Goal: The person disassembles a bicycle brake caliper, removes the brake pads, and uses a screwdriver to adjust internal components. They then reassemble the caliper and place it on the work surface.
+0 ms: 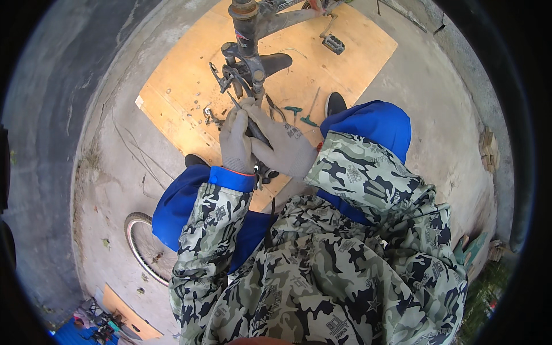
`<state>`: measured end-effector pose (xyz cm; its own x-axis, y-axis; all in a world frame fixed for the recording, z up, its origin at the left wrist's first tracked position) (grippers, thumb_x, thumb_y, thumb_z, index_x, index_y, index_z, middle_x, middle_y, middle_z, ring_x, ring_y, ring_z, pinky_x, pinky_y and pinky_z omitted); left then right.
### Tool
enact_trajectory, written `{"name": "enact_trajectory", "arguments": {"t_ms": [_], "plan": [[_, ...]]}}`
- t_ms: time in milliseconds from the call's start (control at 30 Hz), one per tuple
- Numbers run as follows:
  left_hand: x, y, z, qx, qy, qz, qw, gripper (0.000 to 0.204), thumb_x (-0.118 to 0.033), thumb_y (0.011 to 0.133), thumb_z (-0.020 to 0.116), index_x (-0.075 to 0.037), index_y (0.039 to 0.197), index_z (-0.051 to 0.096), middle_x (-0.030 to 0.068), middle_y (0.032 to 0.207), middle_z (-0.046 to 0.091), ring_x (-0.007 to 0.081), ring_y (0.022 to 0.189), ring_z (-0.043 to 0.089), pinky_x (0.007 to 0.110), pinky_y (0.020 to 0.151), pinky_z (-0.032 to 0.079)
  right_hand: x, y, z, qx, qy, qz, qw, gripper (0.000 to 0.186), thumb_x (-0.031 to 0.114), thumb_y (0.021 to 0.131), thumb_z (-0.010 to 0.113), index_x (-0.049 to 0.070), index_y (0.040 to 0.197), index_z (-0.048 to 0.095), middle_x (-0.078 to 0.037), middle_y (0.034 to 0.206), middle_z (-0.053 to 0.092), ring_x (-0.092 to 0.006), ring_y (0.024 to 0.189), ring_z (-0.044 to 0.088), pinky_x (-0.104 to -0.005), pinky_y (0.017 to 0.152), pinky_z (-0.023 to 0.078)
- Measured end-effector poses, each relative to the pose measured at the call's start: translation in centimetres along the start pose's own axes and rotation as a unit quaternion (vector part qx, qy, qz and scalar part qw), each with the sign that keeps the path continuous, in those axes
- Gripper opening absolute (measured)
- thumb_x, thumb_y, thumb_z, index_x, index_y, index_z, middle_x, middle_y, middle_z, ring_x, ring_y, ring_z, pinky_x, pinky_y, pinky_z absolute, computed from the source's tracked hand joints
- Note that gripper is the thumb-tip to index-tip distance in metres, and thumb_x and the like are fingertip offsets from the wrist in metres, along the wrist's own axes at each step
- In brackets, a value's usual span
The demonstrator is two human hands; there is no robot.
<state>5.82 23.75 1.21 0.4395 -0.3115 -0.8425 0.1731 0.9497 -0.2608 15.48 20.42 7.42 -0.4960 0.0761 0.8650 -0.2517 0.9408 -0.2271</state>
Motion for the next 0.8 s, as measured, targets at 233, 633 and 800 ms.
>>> {"name": "enact_trajectory", "arguments": {"t_ms": [233, 633, 800], "plan": [[-1.5, 0.2, 1.0, -0.021, -0.03, 0.014, 0.999, 0.039, -0.013, 0.104, 0.056, 0.007, 0.138, 0.055, 0.0151, 0.126, 0.064, 0.0211, 0.114, 0.063, 0.032, 0.101, 0.051, 1.0, -0.3, -1.3, -0.036, -0.026, -0.069, 0.997, 0.072, 0.026, 0.096, 0.059, 0.005, 0.158, 0.03, -0.031, 0.13, 0.06, -0.0418, 0.113, 0.066, -0.0464, 0.091, 0.054], [-8.5, -1.5, -0.4, -0.052, 0.023, 0.116, 0.992, 0.039, -0.003, 0.095, 0.068, 0.006, 0.132, 0.061, 0.0106, 0.112, 0.07, 0.0131, 0.097, 0.065, 0.026, 0.086, 0.053, 3.2, -0.7, -0.6, -0.037, 0.013, -0.141, 0.989, 0.065, 0.012, 0.1, 0.058, 0.0, 0.158, 0.032, -0.02, 0.13, 0.062, -0.0267, 0.108, 0.065, -0.0361, 0.096, 0.05], [-9.4, -1.0, -1.5, -0.05, 0.056, 0.149, 0.986, 0.04, -0.002, 0.093, 0.069, 0.005, 0.131, 0.061, 0.0083, 0.105, 0.07, 0.0112, 0.091, 0.063, 0.025, 0.08, 0.052, 2.9, 0.1, -0.2, -0.05, -0.023, -0.117, 0.992, 0.063, 0.011, 0.097, 0.065, 0.001, 0.154, 0.041, -0.019, 0.131, 0.063, -0.0267, 0.107, 0.066, -0.0367, 0.094, 0.052]]}}
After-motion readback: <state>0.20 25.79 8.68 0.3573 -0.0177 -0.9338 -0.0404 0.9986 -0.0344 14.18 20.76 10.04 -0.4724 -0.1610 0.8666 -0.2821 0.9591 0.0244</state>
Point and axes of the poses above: each hand's wrist, its own y-axis towards the middle knuckle, its own z-axis out of the palm, x = y × z, the point moved 10 cm from there along y, towards the middle knuckle
